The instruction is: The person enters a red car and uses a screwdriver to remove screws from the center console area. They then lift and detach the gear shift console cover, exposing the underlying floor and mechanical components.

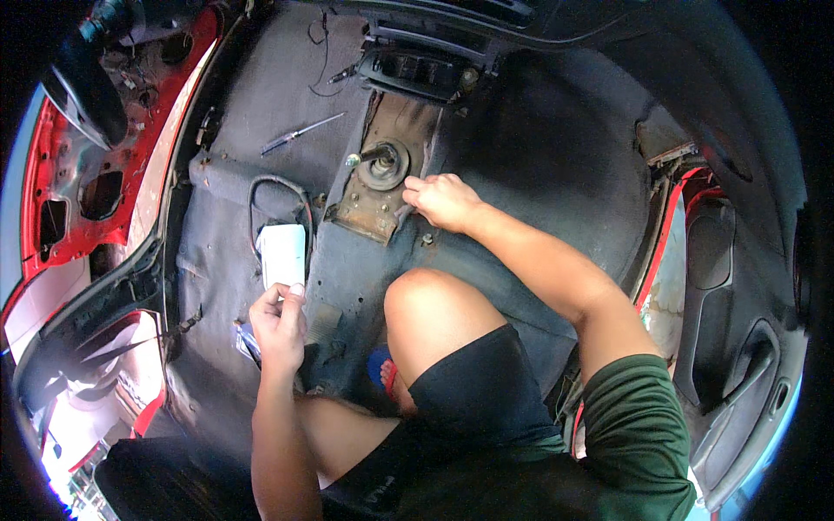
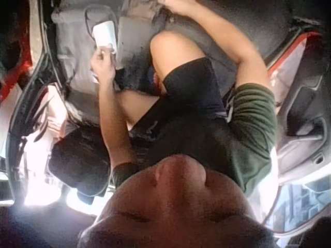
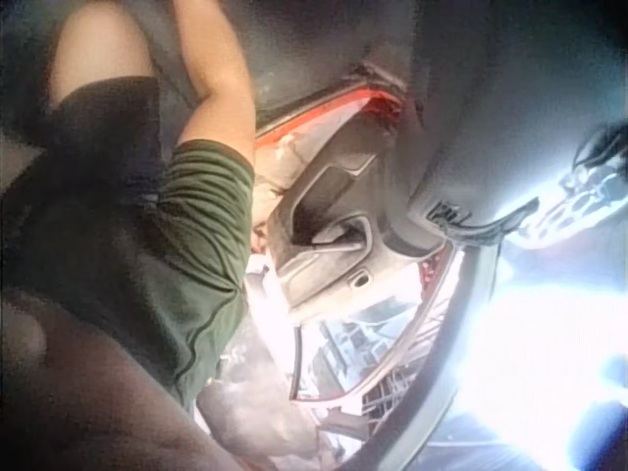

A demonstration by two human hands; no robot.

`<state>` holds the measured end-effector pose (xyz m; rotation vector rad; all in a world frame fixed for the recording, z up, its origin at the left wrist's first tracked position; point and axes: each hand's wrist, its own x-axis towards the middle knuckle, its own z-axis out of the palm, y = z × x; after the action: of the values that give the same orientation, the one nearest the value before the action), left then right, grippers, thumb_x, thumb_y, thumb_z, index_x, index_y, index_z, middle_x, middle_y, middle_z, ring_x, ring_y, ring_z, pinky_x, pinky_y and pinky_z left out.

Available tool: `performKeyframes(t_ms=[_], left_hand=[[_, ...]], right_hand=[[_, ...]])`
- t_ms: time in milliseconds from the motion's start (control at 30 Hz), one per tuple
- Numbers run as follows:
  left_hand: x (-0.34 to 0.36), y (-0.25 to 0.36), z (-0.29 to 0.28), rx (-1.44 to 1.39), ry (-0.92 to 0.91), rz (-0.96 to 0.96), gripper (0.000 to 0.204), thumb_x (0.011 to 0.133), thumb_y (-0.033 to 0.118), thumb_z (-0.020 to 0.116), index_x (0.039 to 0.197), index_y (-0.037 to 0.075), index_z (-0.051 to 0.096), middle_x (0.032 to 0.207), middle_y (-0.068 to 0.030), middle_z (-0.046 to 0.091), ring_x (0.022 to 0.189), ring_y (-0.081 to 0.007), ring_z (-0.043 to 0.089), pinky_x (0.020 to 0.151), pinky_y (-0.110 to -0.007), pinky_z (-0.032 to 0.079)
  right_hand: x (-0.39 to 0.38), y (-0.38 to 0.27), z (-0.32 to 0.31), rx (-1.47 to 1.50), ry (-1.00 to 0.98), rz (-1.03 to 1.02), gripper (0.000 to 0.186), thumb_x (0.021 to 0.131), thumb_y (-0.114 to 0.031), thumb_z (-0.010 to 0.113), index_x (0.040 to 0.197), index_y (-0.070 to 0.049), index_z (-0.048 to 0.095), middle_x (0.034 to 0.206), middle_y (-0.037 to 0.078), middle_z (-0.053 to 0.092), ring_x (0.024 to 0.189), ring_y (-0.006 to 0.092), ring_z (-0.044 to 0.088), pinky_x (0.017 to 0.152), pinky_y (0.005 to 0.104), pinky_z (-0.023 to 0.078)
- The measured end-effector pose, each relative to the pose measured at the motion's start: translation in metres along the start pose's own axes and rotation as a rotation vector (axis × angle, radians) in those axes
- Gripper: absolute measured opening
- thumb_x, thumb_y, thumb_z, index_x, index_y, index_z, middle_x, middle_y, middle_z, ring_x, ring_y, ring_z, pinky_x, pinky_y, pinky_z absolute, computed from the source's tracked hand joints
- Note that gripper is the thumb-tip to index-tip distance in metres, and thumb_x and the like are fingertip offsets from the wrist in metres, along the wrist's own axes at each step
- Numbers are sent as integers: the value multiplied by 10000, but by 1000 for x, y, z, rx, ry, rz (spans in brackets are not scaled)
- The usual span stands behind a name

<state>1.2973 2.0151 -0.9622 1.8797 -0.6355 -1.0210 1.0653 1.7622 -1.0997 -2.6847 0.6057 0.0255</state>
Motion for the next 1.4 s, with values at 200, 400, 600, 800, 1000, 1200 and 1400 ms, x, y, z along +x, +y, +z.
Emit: performKeyframes(t_ms=[200, 400, 600, 800, 1000, 1200, 1400], left_hand=[[4, 3, 5, 4, 38, -75, 287, 1007, 201, 654, 767, 67, 571, 540, 51, 470, 423, -48, 401, 399, -243, 294], [5, 10, 3, 129, -66, -62, 340, 1026, 254, 604, 761, 42, 608, 500, 40, 449, 390, -60, 376, 395, -257, 293], [10, 12, -2, 128, -246, -100, 416, 1048, 285, 540, 756, 2, 631, 500, 1, 470, 395, -87, 391, 405, -271, 303], [16, 5, -12, 22, -451, -127, 442, 1044, 374, 525, 784, 18, 557, 500, -15, 417, 388, -111, 354, 403, -278, 330], [3, 16, -11, 149, -394, -90, 495, 1028, 491, 539, 763, 76, 489, 559, -1, 422, 451, -102, 371, 450, -265, 332], [0, 13, -8, 79, -386, 8, 615, 986, 638, 550, 777, 60, 509, 549, 16, 426, 477, -97, 416, 477, -251, 353], [24, 27, -26, 175, -655, -302, 892, 892, 849, 453, 830, -18, 655, 600, -80, 569, 517, -171, 515, 551, -303, 414]], right_hand=[[-23, -6, 6, 204, 125, 142, 160, 870, -111, 663, 1026, -76, 673, 1132, 102, 622, 1029, 335, 666, 823, 469, 578], [-77, 17, 36, 528, 681, 622, 643, 844, -204, 769, 1425, -80, 522, 1436, 230, 481, 1354, 420, 478, 1135, 480, 424], [-285, 193, 56, -264, 729, 1334, 882, 861, -463, 736, 1454, 96, 399, 1491, 373, 370, 1412, 513, 324, 1191, 561, 290], [-382, 330, -12, 39, 420, 1557, 1099, 818, -783, 627, 1545, -12, 337, 1537, 265, 391, 1387, 478, 426, 1152, 541, 368], [-323, 285, -4, -5, 243, 2056, 1206, 778, -893, 553, 1557, -4, 316, 1591, 206, 327, 1398, 463, 443, 1108, 556, 422], [-356, 306, 17, 289, 277, 1972, 1258, 762, -961, 453, 1502, 55, 422, 1578, 263, 402, 1458, 384, 420, 1178, 503, 356], [-362, 264, 13, 638, 486, 1751, 1288, 768, -958, 454, 1516, 89, 407, 1595, 293, 370, 1529, 390, 297, 1248, 504, 213]])
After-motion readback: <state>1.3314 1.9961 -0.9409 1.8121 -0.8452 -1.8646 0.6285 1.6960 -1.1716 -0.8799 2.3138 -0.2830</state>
